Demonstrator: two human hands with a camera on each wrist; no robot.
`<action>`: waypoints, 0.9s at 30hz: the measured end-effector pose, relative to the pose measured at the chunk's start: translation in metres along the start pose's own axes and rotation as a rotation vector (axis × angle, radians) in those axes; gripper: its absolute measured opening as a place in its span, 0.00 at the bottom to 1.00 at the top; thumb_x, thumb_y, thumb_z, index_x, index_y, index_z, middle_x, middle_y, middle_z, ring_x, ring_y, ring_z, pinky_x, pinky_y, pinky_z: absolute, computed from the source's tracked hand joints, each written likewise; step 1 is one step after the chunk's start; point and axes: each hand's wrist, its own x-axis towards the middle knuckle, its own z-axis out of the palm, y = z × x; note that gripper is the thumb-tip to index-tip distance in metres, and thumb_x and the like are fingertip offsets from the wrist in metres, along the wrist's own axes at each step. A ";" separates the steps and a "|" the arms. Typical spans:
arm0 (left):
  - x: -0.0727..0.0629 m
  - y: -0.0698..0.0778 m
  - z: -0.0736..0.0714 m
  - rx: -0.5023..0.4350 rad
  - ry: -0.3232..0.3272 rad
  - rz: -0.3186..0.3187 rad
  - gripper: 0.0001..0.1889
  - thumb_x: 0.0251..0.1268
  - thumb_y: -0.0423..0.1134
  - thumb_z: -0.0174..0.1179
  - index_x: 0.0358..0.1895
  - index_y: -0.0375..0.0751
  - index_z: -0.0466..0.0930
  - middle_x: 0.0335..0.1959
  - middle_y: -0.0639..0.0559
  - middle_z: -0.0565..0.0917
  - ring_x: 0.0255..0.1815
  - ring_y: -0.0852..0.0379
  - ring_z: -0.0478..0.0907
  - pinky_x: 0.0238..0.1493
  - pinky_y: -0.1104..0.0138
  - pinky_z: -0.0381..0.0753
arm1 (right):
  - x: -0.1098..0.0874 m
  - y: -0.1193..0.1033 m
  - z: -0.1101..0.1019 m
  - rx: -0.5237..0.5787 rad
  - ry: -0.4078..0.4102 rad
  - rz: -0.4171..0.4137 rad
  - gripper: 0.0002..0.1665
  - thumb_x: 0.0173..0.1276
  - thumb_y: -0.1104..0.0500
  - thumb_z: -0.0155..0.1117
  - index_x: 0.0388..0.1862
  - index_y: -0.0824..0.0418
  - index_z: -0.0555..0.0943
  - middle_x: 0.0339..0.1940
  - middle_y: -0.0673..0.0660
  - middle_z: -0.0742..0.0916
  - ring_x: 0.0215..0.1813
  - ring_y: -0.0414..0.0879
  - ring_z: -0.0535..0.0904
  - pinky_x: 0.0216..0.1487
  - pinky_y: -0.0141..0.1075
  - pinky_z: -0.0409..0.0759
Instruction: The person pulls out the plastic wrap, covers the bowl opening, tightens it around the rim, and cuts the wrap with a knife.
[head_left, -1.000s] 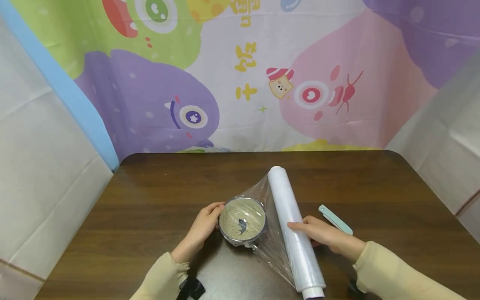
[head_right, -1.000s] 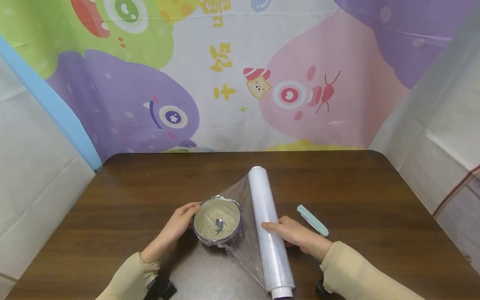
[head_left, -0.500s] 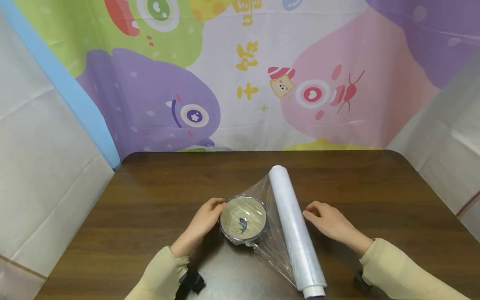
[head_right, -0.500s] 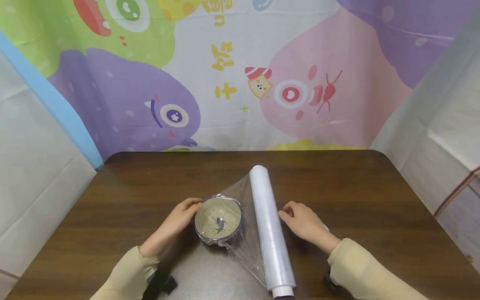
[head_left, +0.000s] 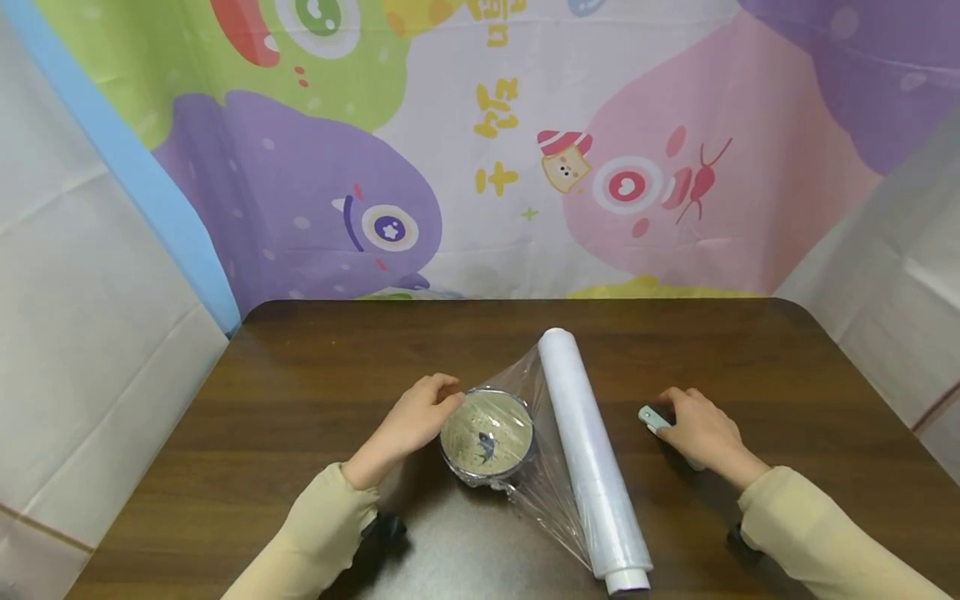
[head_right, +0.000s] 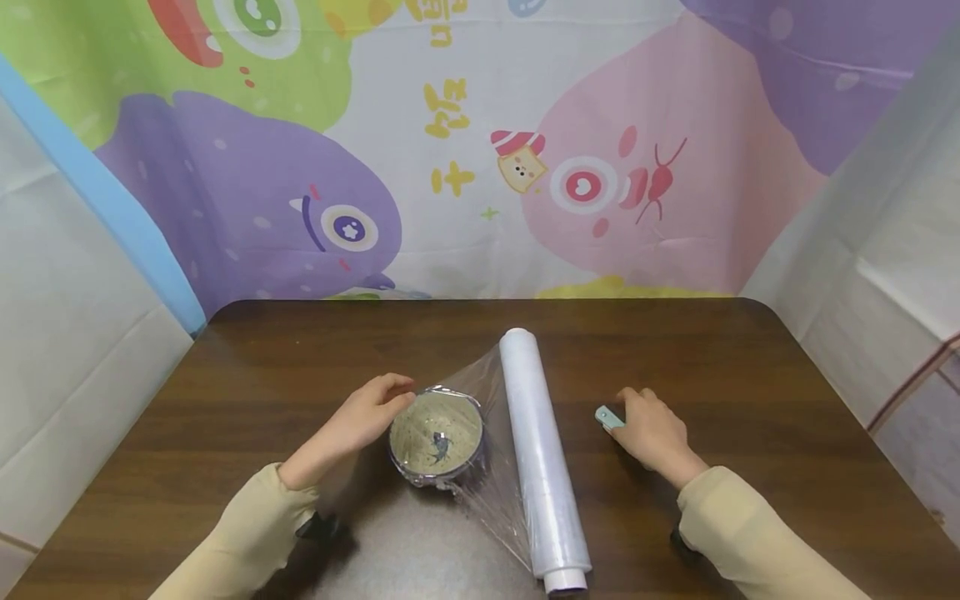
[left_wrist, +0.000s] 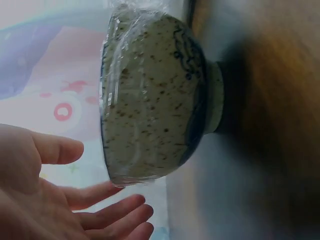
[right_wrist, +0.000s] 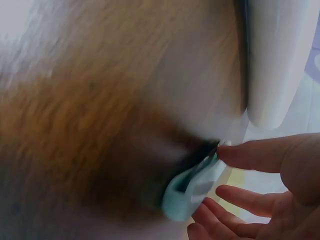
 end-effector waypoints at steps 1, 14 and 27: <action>0.001 0.002 -0.001 0.019 0.000 0.015 0.17 0.63 0.42 0.51 0.50 0.36 0.76 0.46 0.43 0.79 0.48 0.48 0.75 0.50 0.56 0.72 | 0.001 0.001 -0.001 0.000 -0.006 0.005 0.27 0.54 0.56 0.65 0.52 0.66 0.73 0.43 0.66 0.78 0.38 0.56 0.76 0.26 0.45 0.72; 0.008 0.015 -0.004 0.048 0.003 0.077 0.12 0.63 0.41 0.51 0.41 0.40 0.81 0.41 0.46 0.81 0.45 0.50 0.76 0.47 0.57 0.73 | 0.005 0.001 0.001 0.038 0.007 -0.033 0.14 0.49 0.61 0.64 0.36 0.66 0.78 0.24 0.54 0.77 0.25 0.46 0.72 0.22 0.36 0.67; 0.014 0.024 -0.004 0.014 0.041 0.086 0.09 0.61 0.41 0.55 0.37 0.43 0.83 0.38 0.51 0.84 0.42 0.53 0.80 0.44 0.59 0.76 | 0.015 -0.020 -0.021 0.145 0.084 -0.124 0.15 0.53 0.62 0.63 0.39 0.68 0.76 0.29 0.58 0.81 0.27 0.47 0.76 0.26 0.36 0.73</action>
